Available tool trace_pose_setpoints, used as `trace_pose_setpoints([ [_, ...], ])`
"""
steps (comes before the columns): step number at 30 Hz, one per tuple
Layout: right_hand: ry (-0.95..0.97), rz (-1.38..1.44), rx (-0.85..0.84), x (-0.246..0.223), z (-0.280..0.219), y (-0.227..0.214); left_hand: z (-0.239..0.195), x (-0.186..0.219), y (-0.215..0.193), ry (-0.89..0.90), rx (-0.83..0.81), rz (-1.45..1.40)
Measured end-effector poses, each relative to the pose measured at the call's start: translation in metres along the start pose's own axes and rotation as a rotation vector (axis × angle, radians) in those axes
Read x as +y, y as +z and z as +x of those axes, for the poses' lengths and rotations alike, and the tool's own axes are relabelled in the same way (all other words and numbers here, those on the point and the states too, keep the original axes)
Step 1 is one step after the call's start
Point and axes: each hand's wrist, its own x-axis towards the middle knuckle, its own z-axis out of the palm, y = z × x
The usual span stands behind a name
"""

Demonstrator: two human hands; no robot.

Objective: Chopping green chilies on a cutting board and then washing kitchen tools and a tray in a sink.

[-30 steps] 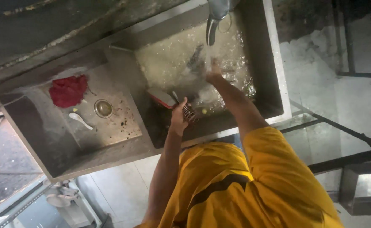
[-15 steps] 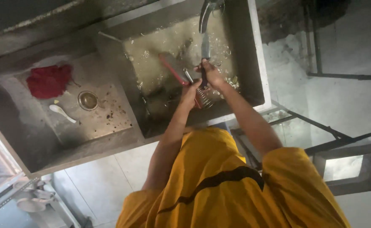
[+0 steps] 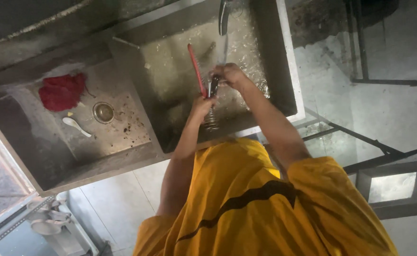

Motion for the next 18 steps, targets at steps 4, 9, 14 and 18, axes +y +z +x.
trace_pose_setpoints([
  [4,0.182,-0.191,0.024,-0.062,-0.029,0.017,-0.025,0.008,-0.015,-0.032,0.073,0.030],
  [9,0.142,-0.172,0.007,-0.041,0.037,-0.008,-0.045,0.010,-0.038,-0.091,0.102,0.008],
  [14,0.108,0.054,0.084,-0.023,0.004,0.005,-0.055,-0.010,-0.037,-0.012,0.047,-0.087],
  [18,0.299,0.022,-0.082,0.086,-0.017,0.009,-0.054,-0.036,-0.026,-0.081,-0.078,-0.129],
])
